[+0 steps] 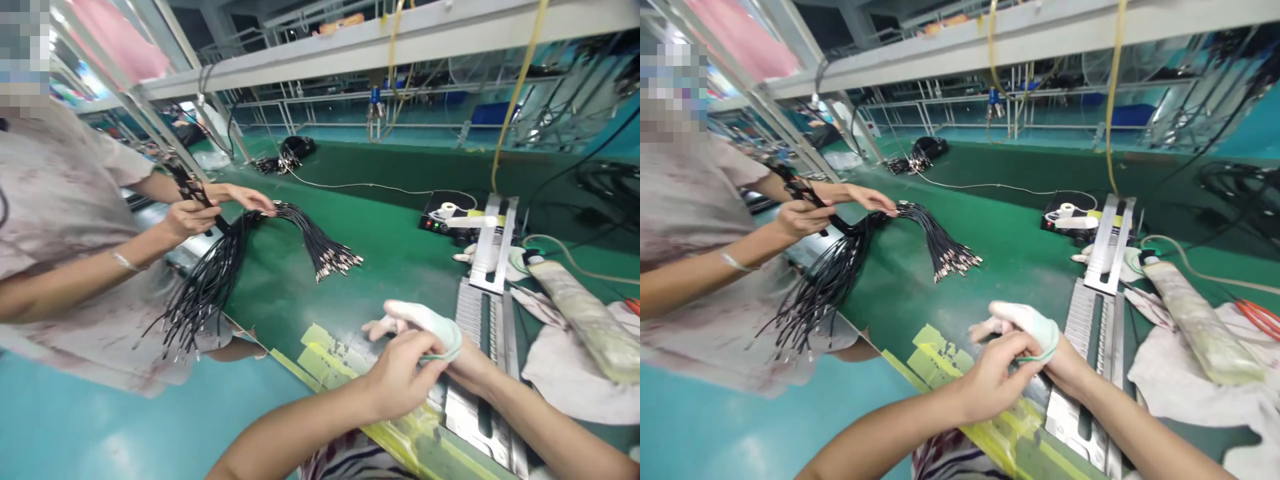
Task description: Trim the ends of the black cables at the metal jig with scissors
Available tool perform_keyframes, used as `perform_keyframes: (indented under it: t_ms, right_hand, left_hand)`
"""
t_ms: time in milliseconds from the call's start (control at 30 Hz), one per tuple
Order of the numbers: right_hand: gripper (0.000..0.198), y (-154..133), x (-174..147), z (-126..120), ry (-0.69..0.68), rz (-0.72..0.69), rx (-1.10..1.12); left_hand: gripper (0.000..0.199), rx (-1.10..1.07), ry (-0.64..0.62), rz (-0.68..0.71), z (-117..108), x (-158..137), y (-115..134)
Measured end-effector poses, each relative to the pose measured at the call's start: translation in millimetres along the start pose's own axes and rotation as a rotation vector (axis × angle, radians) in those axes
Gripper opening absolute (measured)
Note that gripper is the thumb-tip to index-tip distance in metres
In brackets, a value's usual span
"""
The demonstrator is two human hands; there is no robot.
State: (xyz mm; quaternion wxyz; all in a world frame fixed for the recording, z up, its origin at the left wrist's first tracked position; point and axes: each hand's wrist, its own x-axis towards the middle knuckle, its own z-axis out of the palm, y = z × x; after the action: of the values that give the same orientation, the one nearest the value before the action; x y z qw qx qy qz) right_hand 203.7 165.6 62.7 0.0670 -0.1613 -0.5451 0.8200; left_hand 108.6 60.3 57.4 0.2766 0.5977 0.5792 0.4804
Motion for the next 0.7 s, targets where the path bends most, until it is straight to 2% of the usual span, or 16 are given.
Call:
perform_keyframes:
  t_ms: [133,200,233,267,367,433,500,567,633,667,700]
  right_hand:
    - [0.043,9,-35,-9,0.119,0.043,-0.240]
    - [0.042,5,-47,-5,0.114,0.061,-0.262]
    - [0.041,2,-50,-4,0.084,0.054,-0.238]
    - [0.041,-2,-54,-5,0.061,0.048,-0.212]
    - [0.038,-12,-73,-25,0.085,0.091,-0.095]
    - [0.038,-13,-96,-41,0.160,0.135,0.026]
    - [0.043,-9,-118,-47,0.357,0.062,-0.032]
    - [0.068,-1,-128,-40,0.523,-0.049,-0.266]
    - [0.093,5,-124,-26,0.543,-0.064,-0.412]
    - [0.092,6,-120,-20,0.519,-0.028,-0.393]
    - [0.081,5,-117,-16,0.512,0.004,-0.355]
  left_hand:
    - [0.010,0.045,-0.041,0.001,-17,-13,-4]
    - [0.036,0.168,-0.018,-0.001,-24,-16,-8]
    - [0.048,0.203,-0.048,-0.034,-28,-16,-10]
    - [0.051,0.201,-0.130,-0.077,-30,-14,-14]
    - [0.029,0.130,-0.419,-0.173,-37,-1,-25]
    - [0.020,0.130,-0.484,-0.167,-38,11,-31]
    - [0.019,0.140,-0.515,-0.120,-34,23,-30]
    - [0.021,0.111,-0.602,-0.072,-24,34,-23]
    - [0.026,0.063,-0.685,-0.021,-13,44,-14]
    - [0.027,0.048,-0.709,0.000,-9,48,-10]
    - [0.025,0.050,-0.711,0.015,-7,53,-7]
